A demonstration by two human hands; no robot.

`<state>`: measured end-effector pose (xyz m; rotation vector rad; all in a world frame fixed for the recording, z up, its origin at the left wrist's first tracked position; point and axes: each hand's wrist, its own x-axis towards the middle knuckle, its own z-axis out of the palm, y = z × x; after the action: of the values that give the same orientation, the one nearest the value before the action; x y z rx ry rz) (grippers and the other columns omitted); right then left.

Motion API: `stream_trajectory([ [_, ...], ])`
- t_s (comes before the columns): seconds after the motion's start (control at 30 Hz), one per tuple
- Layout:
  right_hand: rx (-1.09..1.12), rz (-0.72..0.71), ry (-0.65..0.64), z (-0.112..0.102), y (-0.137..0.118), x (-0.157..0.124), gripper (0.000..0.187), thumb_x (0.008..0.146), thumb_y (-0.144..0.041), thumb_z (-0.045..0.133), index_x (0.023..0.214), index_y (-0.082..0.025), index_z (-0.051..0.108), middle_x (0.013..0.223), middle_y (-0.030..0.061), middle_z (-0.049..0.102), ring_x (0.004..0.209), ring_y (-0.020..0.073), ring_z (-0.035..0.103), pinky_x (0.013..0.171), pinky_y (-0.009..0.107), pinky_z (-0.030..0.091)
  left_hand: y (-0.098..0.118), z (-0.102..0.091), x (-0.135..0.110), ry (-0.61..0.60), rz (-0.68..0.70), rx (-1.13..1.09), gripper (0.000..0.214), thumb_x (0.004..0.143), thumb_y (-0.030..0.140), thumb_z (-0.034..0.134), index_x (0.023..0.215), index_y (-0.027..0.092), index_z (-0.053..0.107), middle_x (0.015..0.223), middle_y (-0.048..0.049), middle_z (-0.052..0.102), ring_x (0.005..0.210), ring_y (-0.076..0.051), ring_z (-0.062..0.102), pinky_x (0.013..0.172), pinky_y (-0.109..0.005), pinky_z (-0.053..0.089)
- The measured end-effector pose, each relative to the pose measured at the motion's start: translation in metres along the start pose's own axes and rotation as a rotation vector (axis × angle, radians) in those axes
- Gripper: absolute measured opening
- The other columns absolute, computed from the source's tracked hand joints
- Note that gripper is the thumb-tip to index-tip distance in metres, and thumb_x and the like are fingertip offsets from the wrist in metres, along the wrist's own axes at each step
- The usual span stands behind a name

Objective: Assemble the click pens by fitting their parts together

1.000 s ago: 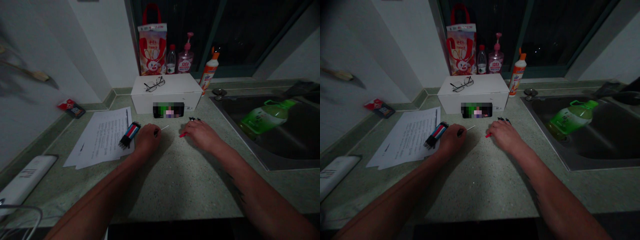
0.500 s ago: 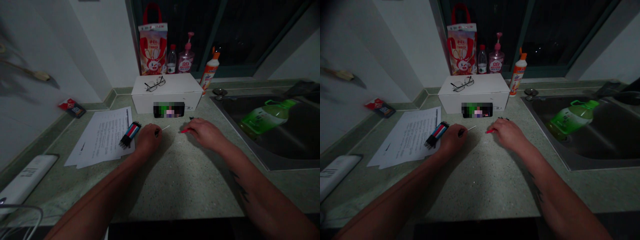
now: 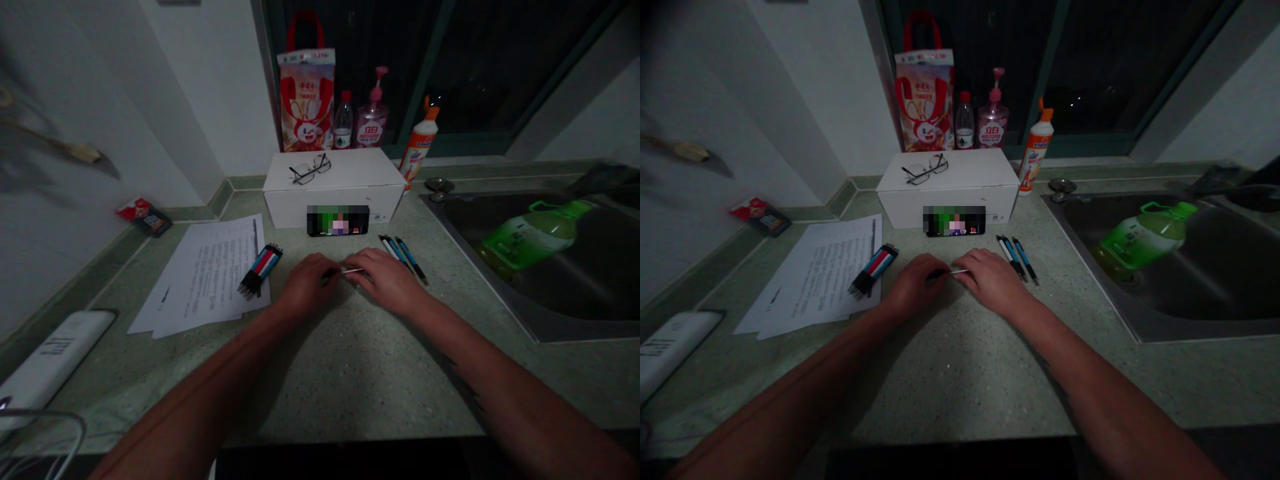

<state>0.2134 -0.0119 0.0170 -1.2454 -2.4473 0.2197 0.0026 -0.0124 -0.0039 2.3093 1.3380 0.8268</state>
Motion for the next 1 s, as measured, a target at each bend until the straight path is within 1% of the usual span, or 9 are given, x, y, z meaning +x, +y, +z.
stream_trajectory([
  [0.07, -0.031, -0.01, -0.038, 0.001, -0.002, 0.0, 0.019, 0.102, -0.029, 0.056, 0.105, -0.021, 0.072, 0.099, 0.0079, 0.073, 0.097, 0.0249, 0.065, 0.087, 0.038, 0.048, 0.0, 0.001, -0.001, -0.023, 0.027, -0.025, 0.012, 0.095, 0.022, 0.059, 0.097, 0.022, 0.071, 0.096, -0.0045, 0.07, 0.095, -0.02, 0.064, 0.088, -0.035, 0.05],
  [0.13, -0.071, 0.025, -0.043, 0.0, 0.001, 0.0, 0.021, 0.102, -0.03, 0.054, 0.1, -0.022, 0.073, 0.094, 0.0072, 0.074, 0.093, 0.0249, 0.065, 0.084, 0.038, 0.048, -0.002, 0.001, 0.0, -0.028, -0.017, -0.016, 0.013, 0.095, 0.024, 0.058, 0.099, 0.023, 0.071, 0.098, -0.0048, 0.071, 0.096, -0.021, 0.064, 0.088, -0.036, 0.05],
  [0.23, -0.133, 0.122, -0.026, -0.005, 0.011, -0.002, 0.024, 0.102, -0.027, 0.052, 0.101, -0.023, 0.075, 0.097, 0.008, 0.077, 0.092, 0.0259, 0.067, 0.082, 0.038, 0.048, -0.005, -0.002, 0.002, 0.024, -0.127, 0.028, 0.015, 0.093, 0.024, 0.059, 0.102, 0.023, 0.072, 0.099, -0.0069, 0.071, 0.096, -0.023, 0.064, 0.087, -0.038, 0.05],
  [0.3, -0.155, 0.154, -0.024, -0.008, 0.016, -0.002, 0.025, 0.102, -0.025, 0.051, 0.103, -0.023, 0.076, 0.099, 0.0087, 0.077, 0.093, 0.0267, 0.068, 0.081, 0.039, 0.049, -0.006, -0.003, 0.003, 0.06, -0.158, 0.043, 0.017, 0.092, 0.024, 0.059, 0.102, 0.022, 0.073, 0.1, -0.0081, 0.071, 0.097, -0.025, 0.064, 0.086, -0.039, 0.05],
  [0.53, -0.107, 0.111, -0.038, -0.006, 0.013, -0.002, 0.024, 0.102, -0.028, 0.053, 0.101, -0.024, 0.077, 0.099, 0.0072, 0.078, 0.092, 0.0255, 0.069, 0.082, 0.039, 0.049, -0.002, -0.003, 0.003, 0.027, -0.116, 0.042, 0.016, 0.093, 0.024, 0.056, 0.093, 0.024, 0.073, 0.095, -0.0067, 0.071, 0.093, -0.023, 0.063, 0.084, -0.039, 0.049],
  [0.63, -0.157, 0.173, -0.036, -0.013, 0.022, -0.003, 0.025, 0.1, -0.025, 0.053, 0.099, -0.024, 0.078, 0.098, 0.0079, 0.078, 0.091, 0.0259, 0.069, 0.079, 0.038, 0.049, -0.005, -0.003, 0.003, 0.035, -0.15, 0.09, 0.015, 0.092, 0.022, 0.057, 0.092, 0.022, 0.072, 0.094, -0.0073, 0.07, 0.092, -0.024, 0.062, 0.082, -0.038, 0.048],
  [0.7, -0.138, 0.163, -0.044, -0.018, 0.029, -0.004, 0.023, 0.099, -0.024, 0.056, 0.098, -0.023, 0.078, 0.098, 0.008, 0.076, 0.093, 0.0259, 0.068, 0.081, 0.038, 0.049, -0.007, -0.003, 0.003, 0.012, -0.155, 0.121, 0.014, 0.092, 0.022, 0.058, 0.093, 0.021, 0.072, 0.095, -0.0076, 0.07, 0.092, -0.024, 0.062, 0.082, -0.038, 0.048],
  [0.87, 0.123, 0.052, -0.214, -0.022, 0.034, -0.007, 0.014, 0.09, -0.018, 0.067, 0.091, -0.025, 0.079, 0.088, 0.0032, 0.071, 0.084, 0.0188, 0.066, 0.076, 0.031, 0.048, -0.005, -0.002, 0.001, -0.122, -0.101, 0.198, 0.015, 0.094, 0.025, 0.059, 0.095, 0.022, 0.074, 0.096, -0.0071, 0.07, 0.094, -0.025, 0.063, 0.083, -0.037, 0.048],
  [1.0, 0.105, 0.087, -0.303, -0.015, 0.027, -0.007, 0.011, 0.084, -0.016, 0.073, 0.085, -0.025, 0.078, 0.084, 0.0018, 0.067, 0.077, 0.0171, 0.063, 0.069, 0.029, 0.046, -0.004, 0.0, 0.0, -0.163, -0.074, 0.211, 0.016, 0.095, 0.027, 0.059, 0.096, 0.022, 0.075, 0.097, -0.0072, 0.07, 0.096, -0.025, 0.063, 0.085, -0.038, 0.049],
])
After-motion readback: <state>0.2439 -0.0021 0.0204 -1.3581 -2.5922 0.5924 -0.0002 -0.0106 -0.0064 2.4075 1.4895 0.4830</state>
